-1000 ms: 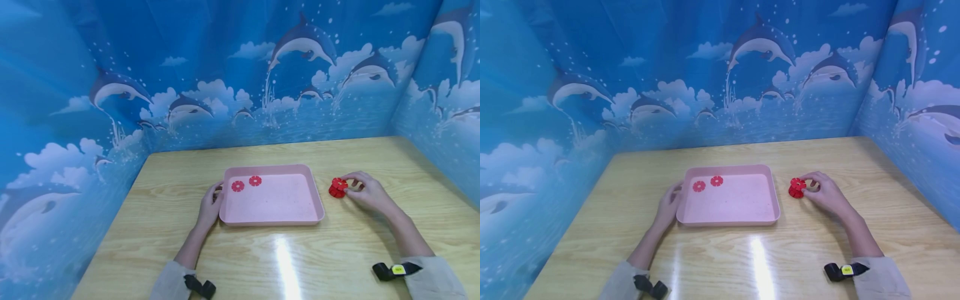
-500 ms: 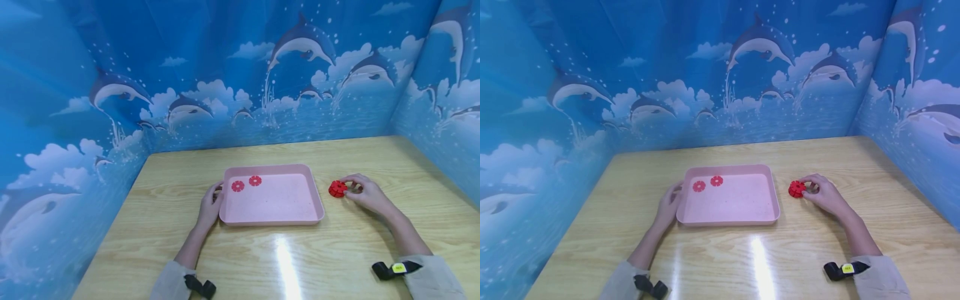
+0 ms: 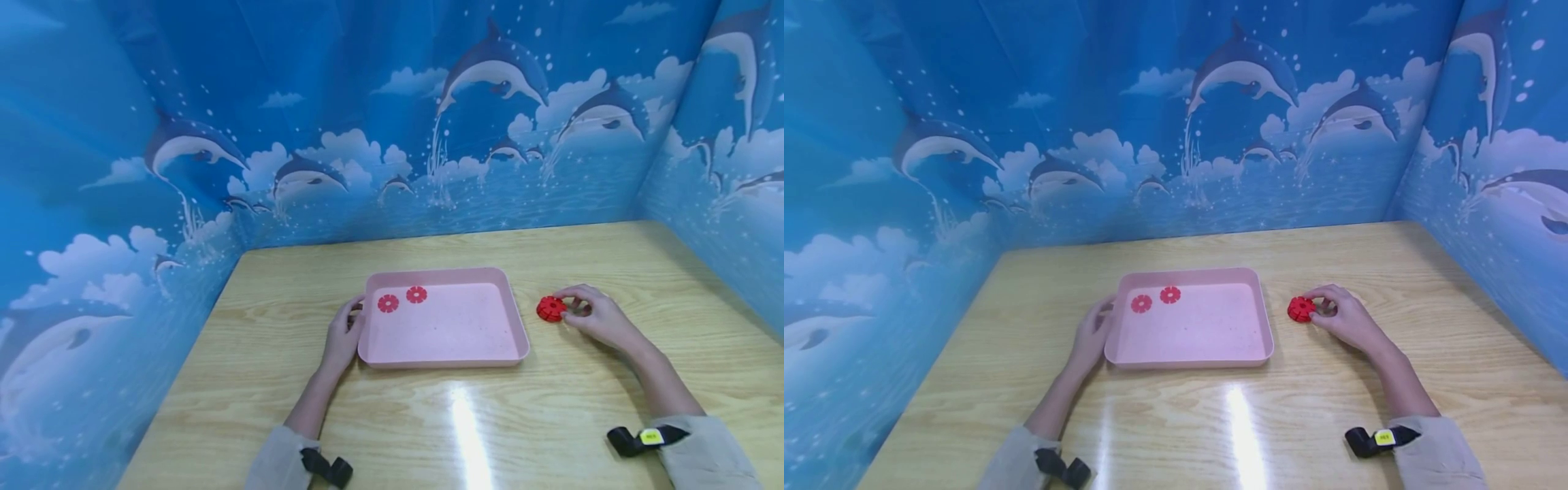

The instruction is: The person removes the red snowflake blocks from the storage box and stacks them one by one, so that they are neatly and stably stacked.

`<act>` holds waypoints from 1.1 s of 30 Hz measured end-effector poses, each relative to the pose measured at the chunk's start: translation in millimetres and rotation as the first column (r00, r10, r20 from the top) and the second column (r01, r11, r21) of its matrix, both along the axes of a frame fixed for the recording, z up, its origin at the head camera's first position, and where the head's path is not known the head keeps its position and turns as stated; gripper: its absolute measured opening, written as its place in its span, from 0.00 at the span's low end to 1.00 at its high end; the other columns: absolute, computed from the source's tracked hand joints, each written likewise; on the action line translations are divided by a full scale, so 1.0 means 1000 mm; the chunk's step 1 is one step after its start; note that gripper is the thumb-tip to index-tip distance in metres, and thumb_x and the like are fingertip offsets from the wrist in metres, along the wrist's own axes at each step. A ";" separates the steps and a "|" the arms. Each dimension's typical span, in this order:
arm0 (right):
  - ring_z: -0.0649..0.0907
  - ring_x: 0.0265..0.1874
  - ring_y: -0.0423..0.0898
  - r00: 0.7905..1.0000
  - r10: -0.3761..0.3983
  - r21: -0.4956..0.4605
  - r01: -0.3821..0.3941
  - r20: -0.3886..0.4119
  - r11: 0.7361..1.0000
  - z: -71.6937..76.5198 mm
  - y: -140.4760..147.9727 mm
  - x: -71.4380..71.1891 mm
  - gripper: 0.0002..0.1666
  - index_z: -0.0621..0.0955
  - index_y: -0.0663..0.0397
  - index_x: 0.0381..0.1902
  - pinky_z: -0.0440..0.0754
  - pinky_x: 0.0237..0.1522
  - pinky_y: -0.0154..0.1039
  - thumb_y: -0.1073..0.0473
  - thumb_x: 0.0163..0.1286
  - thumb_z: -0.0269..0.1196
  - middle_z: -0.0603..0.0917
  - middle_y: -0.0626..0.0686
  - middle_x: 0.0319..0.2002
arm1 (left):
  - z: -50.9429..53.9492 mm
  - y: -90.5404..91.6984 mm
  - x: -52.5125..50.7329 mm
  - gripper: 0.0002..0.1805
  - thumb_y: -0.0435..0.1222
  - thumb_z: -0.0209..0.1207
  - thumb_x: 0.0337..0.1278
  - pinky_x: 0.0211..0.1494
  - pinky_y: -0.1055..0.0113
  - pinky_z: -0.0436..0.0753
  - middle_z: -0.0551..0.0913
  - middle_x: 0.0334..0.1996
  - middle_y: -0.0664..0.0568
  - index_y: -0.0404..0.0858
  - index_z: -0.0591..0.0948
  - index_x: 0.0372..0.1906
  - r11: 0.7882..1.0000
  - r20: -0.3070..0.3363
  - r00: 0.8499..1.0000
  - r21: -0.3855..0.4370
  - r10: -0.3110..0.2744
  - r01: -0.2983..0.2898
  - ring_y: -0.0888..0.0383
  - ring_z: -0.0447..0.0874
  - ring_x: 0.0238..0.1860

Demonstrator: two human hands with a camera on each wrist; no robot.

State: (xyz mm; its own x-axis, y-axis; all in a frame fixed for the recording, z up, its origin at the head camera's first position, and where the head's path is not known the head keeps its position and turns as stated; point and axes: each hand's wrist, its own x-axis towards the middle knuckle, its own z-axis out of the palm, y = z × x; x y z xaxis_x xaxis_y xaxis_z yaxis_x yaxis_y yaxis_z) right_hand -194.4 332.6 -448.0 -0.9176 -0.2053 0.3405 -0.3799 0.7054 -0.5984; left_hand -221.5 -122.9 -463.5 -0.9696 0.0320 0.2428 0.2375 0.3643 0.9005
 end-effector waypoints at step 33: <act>0.72 0.34 0.45 0.999 0.006 -0.016 -0.005 0.046 1.000 -0.001 0.000 0.001 0.20 0.78 0.64 0.48 0.75 0.33 0.30 0.71 0.55 0.62 0.76 0.59 0.45 | 0.001 0.000 0.000 0.19 0.30 0.50 0.62 0.47 0.58 0.77 0.76 0.47 0.41 0.36 0.72 0.59 1.000 -0.003 1.000 0.005 -0.003 0.003 0.49 0.77 0.41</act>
